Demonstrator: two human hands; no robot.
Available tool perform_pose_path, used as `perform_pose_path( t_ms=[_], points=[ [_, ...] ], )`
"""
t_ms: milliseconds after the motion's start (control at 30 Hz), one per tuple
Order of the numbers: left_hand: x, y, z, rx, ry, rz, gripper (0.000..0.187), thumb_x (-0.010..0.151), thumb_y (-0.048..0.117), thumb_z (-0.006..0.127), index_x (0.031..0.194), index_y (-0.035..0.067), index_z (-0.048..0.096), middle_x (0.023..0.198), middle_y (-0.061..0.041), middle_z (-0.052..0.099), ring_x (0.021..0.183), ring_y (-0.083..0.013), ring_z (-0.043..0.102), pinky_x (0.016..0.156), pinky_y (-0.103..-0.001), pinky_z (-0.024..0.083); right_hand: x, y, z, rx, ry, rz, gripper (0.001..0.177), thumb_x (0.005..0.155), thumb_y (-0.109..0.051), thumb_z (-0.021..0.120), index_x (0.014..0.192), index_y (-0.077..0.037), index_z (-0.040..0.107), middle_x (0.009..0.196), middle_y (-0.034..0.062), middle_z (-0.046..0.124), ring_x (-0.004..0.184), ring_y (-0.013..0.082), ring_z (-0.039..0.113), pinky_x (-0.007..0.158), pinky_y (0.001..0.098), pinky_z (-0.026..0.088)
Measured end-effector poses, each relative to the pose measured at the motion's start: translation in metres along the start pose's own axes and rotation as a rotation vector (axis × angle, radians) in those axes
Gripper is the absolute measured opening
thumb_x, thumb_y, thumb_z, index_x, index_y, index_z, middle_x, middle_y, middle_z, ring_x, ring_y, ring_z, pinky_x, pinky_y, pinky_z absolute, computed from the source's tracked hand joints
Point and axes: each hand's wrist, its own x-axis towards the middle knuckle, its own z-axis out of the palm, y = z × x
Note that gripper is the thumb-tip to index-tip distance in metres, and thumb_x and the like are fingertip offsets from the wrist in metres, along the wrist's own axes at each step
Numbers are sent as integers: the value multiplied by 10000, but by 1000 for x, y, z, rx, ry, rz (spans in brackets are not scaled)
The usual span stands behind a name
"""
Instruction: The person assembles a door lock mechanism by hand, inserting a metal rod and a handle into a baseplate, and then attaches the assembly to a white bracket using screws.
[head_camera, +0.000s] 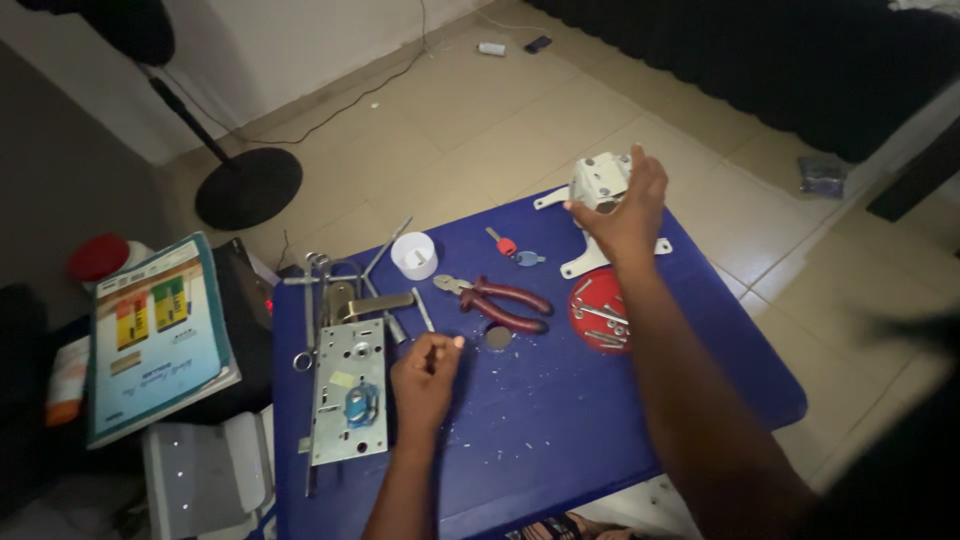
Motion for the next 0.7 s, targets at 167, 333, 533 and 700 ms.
perform_pose_path(
  t_ms=[167, 333, 533, 700],
  points=[
    [-1, -2, 1, -27, -13, -52, 166, 894, 181, 776, 813, 59, 698, 662, 74, 528, 597, -26, 433, 527, -193, 353, 0, 0, 2, 29, -7, 66, 1064, 630, -256, 982, 1506, -75, 406, 1508, 261, 355, 1352, 430, 447, 1105, 444, 429],
    [-2, -1, 2, -10, -13, -14, 159, 889, 172, 777, 806, 61, 698, 654, 78, 532, 585, -23, 431, 518, -193, 344, -4, 7, 8, 109, 40, 65, 916, 647, -233, 958, 1438, -67, 527, 1369, 182, 499, 1270, 365, 540, 1066, 427, 478],
    [-2, 4, 2, 71, -26, -18, 146, 862, 165, 788, 793, 64, 708, 616, 63, 535, 555, -40, 427, 500, -212, 331, 2, 7, 4, 224, 119, -21, 851, 670, -220, 957, 1404, -35, 568, 1333, 191, 521, 1215, 348, 582, 1027, 412, 501],
    [-3, 1, -1, -37, -52, 10, 162, 882, 163, 779, 789, 58, 700, 631, 65, 526, 583, -33, 431, 525, -205, 351, -1, -24, -24, 503, 114, 2, 738, 789, -161, 914, 1420, -8, 563, 1334, 159, 570, 1249, 283, 614, 1061, 392, 518]
  ],
)
